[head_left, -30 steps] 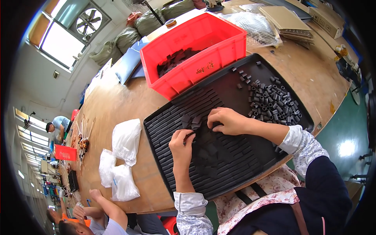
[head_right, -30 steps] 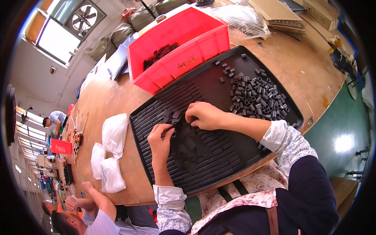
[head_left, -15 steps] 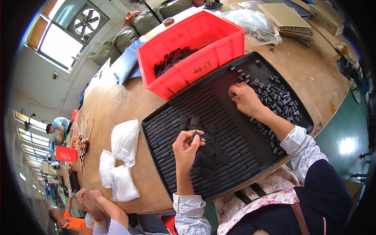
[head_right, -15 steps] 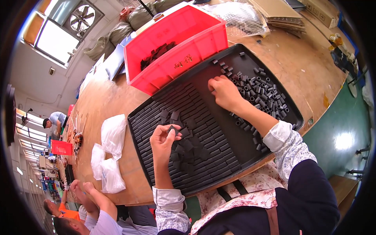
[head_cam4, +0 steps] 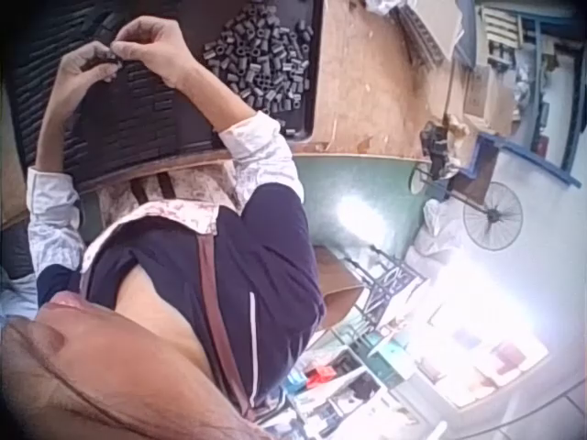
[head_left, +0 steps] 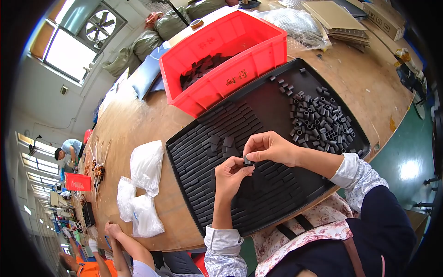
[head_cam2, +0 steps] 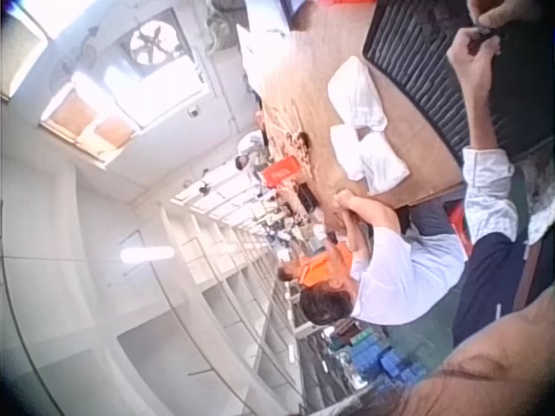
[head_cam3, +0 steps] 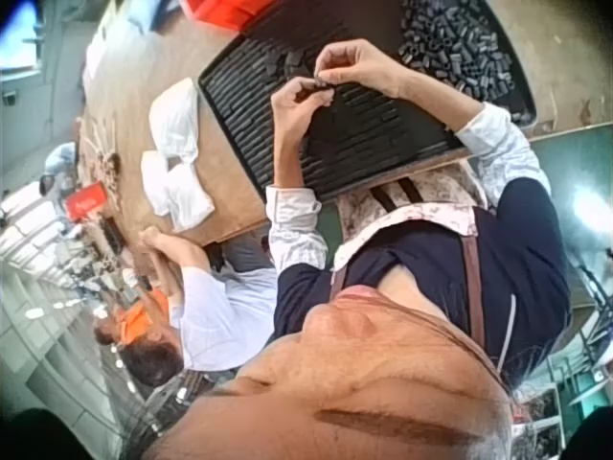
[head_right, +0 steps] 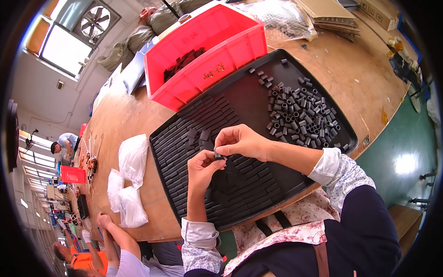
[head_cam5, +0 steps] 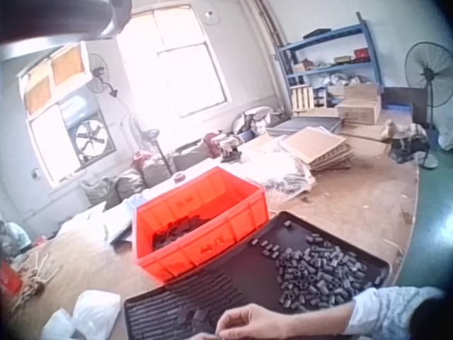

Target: The person sorts small black industrial components by hand on a tray at a workshop table, separating them into plastic bins and packaging bags.

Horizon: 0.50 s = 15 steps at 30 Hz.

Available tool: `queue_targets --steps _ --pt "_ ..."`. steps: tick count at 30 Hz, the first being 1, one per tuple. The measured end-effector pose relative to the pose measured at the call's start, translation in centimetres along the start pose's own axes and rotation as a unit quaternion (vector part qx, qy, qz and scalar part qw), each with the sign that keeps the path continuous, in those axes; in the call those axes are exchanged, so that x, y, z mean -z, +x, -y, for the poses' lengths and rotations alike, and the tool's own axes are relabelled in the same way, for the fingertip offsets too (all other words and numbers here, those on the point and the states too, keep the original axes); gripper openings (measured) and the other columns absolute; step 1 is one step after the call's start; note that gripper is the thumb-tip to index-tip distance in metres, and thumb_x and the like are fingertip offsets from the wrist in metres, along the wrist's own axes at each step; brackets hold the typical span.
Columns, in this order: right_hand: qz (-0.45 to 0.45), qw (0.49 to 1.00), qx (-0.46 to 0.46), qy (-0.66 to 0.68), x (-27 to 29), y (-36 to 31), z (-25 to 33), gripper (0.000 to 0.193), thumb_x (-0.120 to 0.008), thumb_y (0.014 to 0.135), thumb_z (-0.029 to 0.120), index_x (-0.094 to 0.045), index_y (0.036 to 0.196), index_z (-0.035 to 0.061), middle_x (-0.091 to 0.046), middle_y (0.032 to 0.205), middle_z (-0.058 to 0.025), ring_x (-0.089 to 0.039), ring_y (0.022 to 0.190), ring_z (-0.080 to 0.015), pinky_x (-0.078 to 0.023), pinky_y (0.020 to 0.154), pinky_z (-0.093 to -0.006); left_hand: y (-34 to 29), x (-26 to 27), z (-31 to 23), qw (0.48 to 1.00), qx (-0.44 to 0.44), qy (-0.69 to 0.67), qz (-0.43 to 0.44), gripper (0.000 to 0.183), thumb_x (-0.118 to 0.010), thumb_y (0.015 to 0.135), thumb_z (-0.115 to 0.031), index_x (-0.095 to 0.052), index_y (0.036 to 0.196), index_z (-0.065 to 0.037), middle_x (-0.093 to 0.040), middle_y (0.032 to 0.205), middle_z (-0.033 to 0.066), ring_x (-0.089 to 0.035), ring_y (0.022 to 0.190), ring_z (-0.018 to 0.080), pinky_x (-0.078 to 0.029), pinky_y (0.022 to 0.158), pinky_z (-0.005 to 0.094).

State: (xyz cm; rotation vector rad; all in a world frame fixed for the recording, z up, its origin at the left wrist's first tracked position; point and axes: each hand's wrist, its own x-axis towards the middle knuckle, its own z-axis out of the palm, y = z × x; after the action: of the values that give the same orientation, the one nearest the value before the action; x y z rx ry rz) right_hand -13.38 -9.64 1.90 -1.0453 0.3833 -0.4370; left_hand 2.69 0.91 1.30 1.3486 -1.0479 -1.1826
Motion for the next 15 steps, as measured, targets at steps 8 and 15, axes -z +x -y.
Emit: queue_targets --steps 8,15 --pt "-0.001 0.893 0.232 -0.387 0.1 0.2 0.5 0.016 -0.07 0.066 -0.004 -0.065 0.078 0.0049 -0.065 0.089 -0.0063 -0.062 0.082 -0.0207 -0.05 0.073 -0.0301 0.0 0.0 -0.3 0.999 0.008 -0.037 -0.005 0.019 -0.066 0.08 -0.003 -0.061 0.096 0.006 -0.065 0.083 0.0097 -0.061 0.071 0.0122 -0.051 0.069 0.0233" --pt "-0.19 0.945 0.154 -0.218 1.7 4.2 1.7 0.007 -0.067 0.075 0.0 -0.065 0.081 -0.0024 -0.064 0.08 -0.003 -0.058 0.074 -0.0079 -0.048 0.068 -0.0245 1.0 1.3 -0.3 0.928 -0.194 0.295 -0.119 0.027 -0.072 0.074 -0.011 -0.063 0.098 -0.002 -0.059 0.104 0.0081 -0.054 0.092 0.0191 -0.047 0.074 0.0281"
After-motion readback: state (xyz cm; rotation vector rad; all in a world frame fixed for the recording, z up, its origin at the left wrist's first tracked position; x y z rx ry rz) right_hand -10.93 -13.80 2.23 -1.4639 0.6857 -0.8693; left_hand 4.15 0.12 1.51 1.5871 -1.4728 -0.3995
